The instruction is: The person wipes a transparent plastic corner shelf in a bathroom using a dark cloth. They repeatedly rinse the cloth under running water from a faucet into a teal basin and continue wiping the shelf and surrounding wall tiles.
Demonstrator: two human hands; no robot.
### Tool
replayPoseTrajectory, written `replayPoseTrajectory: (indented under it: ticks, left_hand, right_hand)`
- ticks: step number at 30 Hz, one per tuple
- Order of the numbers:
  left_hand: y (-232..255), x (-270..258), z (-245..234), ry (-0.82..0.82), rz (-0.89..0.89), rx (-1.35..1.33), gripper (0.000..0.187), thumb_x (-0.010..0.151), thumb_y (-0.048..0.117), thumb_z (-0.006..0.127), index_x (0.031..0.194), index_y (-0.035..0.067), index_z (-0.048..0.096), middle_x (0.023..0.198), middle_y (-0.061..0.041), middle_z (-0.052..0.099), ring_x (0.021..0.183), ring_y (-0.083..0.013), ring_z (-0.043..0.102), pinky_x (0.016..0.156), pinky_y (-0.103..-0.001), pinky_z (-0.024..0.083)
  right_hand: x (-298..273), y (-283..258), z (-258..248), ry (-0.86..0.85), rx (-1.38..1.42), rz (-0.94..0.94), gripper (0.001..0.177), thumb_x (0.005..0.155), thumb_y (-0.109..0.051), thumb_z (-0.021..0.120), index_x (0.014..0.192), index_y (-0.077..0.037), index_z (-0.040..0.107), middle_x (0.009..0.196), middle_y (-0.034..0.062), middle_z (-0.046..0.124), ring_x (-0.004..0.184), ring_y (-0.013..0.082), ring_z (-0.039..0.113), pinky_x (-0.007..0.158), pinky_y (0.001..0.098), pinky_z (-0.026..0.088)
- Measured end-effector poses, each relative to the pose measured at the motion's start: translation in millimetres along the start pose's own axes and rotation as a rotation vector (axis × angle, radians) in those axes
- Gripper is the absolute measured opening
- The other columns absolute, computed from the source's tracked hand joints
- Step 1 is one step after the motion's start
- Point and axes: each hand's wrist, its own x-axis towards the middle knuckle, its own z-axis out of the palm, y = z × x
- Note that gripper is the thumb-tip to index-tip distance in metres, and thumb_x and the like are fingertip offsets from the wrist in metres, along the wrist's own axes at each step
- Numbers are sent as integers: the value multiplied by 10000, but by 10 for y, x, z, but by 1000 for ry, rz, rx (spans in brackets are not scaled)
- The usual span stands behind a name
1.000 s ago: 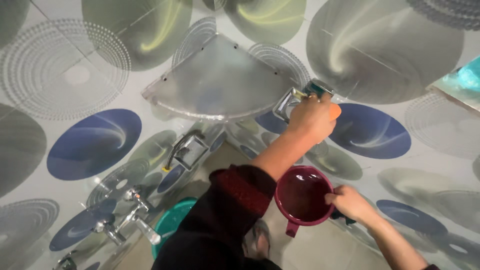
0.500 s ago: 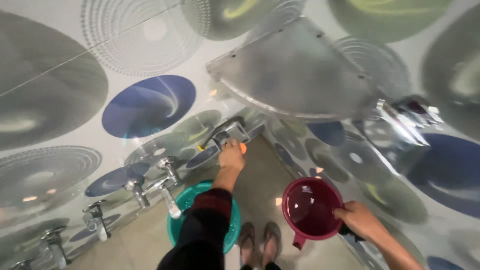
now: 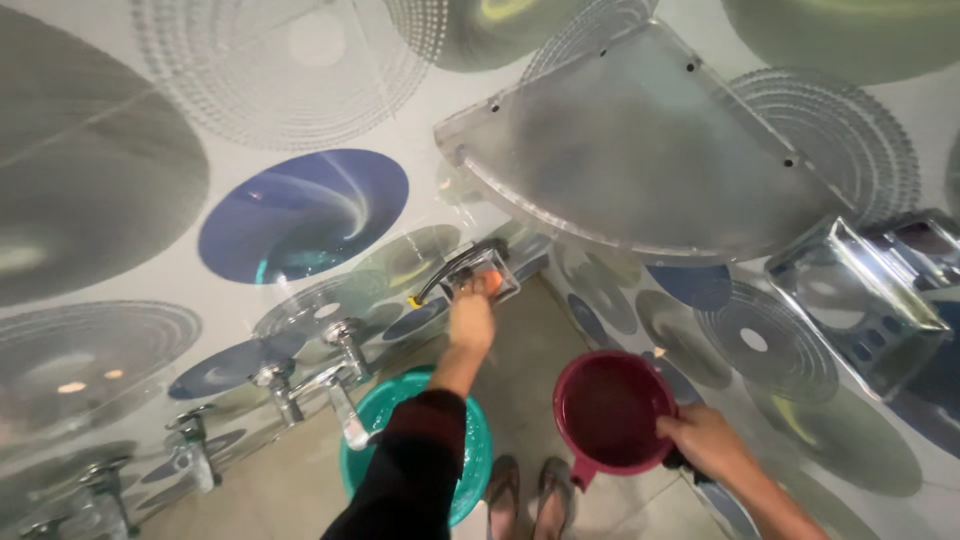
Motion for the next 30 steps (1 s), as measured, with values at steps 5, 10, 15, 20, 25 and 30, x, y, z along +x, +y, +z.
replayPoseTrajectory:
  ticks: [5, 10, 15, 20, 25, 30]
  left_hand:
    - [860, -682, -1225, -301, -333, -728, 392, 958, 421, 687, 944, 30, 709, 789, -116, 721, 754, -300, 720, 709, -433, 563]
    - [1102, -1063, -1918, -286, -363, -1047, 220, 802, 137, 771, 908, 9, 626, 783, -74, 671, 696, -171, 634, 597, -322, 524]
    - [950, -1005, -2279, -324, -525, -1443, 223, 776, -16, 623, 990, 46, 643, 806, -56, 634, 651, -157, 603, 541, -317, 491]
    - [718, -1118, -2371, -271, -613, -1593, 295, 764, -65, 576, 1029, 61, 607, 826, -59, 638, 672, -162, 637, 573, -316, 539]
    - [415, -1400, -2139, -181, -631, -1590, 271, 784, -62, 612, 1037, 31, 621, 808, -57, 615, 637, -159, 560, 501, -300, 405]
    - [196, -1652, -2077, -129, -813, -1585, 293, 759, -79, 589, 1016, 60, 606, 826, -38, 648, 672, -135, 598, 550, -278, 464]
  right_hand:
    - [-168, -319, -32, 33, -10, -22, 328, 848, -275, 651, 866, 15, 804, 694, 168, 778, 557, 252, 698, 553, 408, 532]
    - [-359, -832, -32, 146, -83, -315, 339, 777, -314, 690, 769, 11, 787, 672, 182, 740, 620, 269, 720, 638, 431, 544]
    - [-1087, -1796, -305, 92, -407, -259, 730, 940, -612, 540, 761, 59, 765, 677, 210, 701, 654, 354, 706, 697, 488, 546]
    - [-938, -2430, -1045, 773, -162, -675, 605, 1096, -510, 570, 864, 27, 724, 730, 216, 667, 707, 375, 703, 708, 476, 517]
    - [940, -2738, -1364, 981, -397, -1075, 427, 820, -309, 729, 1050, 51, 717, 1060, 349, 648, 968, 519, 621, 833, 566, 501]
    - [1505, -3110, -762, 727, -532, -1220, 413, 899, -65, 621, 1299, 34, 638, 1497, 295, 504, 1408, 463, 448, 1175, 459, 339]
